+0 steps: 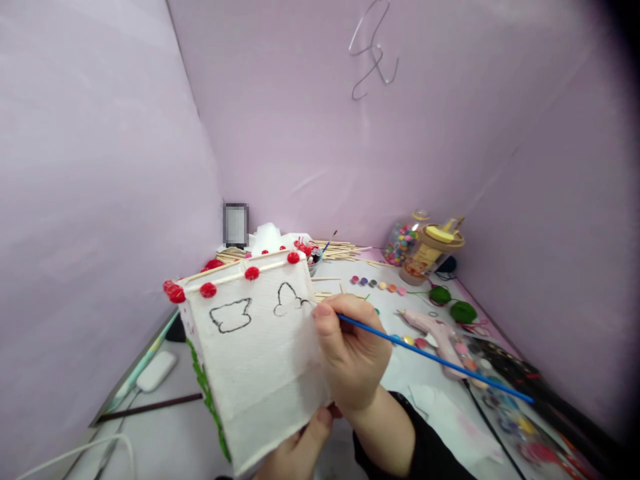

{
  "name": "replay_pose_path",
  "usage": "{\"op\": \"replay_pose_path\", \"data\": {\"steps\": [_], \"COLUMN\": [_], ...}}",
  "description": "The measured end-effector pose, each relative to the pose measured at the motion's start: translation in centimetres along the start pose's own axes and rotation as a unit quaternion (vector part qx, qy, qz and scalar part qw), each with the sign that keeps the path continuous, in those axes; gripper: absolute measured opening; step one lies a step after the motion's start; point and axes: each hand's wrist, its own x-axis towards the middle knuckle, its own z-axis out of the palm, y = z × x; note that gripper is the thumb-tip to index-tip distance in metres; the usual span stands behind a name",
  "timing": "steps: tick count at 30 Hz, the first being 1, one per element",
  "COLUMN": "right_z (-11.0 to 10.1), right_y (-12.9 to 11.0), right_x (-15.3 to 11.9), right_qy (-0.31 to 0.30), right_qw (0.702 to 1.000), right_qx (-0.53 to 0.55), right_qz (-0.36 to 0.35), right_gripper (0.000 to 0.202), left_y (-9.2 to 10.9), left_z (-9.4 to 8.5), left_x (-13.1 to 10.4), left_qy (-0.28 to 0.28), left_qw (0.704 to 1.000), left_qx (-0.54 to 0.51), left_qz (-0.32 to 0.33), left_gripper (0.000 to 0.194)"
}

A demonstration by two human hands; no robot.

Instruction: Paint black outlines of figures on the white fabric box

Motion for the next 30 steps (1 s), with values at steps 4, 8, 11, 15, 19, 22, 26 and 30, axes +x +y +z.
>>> {"op": "replay_pose_path", "data": {"steps": [4, 8, 11, 15, 19, 22, 26, 30], "right_z": [-0.1, -0.2, -0.1, 0.3, 0.3, 0.2, 0.1, 0.0], "right_y": [0.3, 0.6, 0.6, 0.3, 0.0, 0.0, 0.1, 0.1], "right_x": [-0.3, -0.8, -0.8, -0.5, -0.5, -0.7, -0.9, -0.9], "right_qy": [-0.003, -0.006, 0.014, 0.052, 0.031, 0.023, 0.025, 0.023], "right_qw": [1.000, 0.999, 0.995, 0.992, 0.994, 0.995, 0.996, 0.997], "right_qx": [0.012, 0.051, 0.100, 0.117, 0.098, 0.090, 0.078, 0.064], "right_qz": [0.002, 0.009, 0.003, -0.001, 0.019, 0.033, 0.038, 0.045], "right_gripper": [0.015, 0.012, 0.011, 0.013, 0.016, 0.019, 0.018, 0.018], "left_y": [-0.2, 0.1, 0.4, 0.5, -0.1, -0.8, -1.9, -2.6], "left_z": [-0.3, -0.3, -0.1, 0.1, 0.0, 0.0, -0.1, -0.2], "left_x": [0.0, 0.0, -0.1, 0.0, 0.1, 0.1, -0.1, -0.4], "left_qy": [-0.011, -0.037, -0.044, -0.057, -0.040, -0.026, -0.013, 0.015], "left_qw": [0.999, 0.999, 0.999, 0.997, 0.999, 0.999, 0.999, 1.000], "left_qx": [0.005, -0.002, -0.005, 0.007, -0.013, -0.026, -0.034, -0.019], "left_qz": [-0.031, -0.031, -0.029, -0.051, -0.032, -0.023, -0.013, 0.013], "left_gripper": [0.056, 0.059, 0.065, 0.067, 0.064, 0.055, 0.052, 0.044]}}
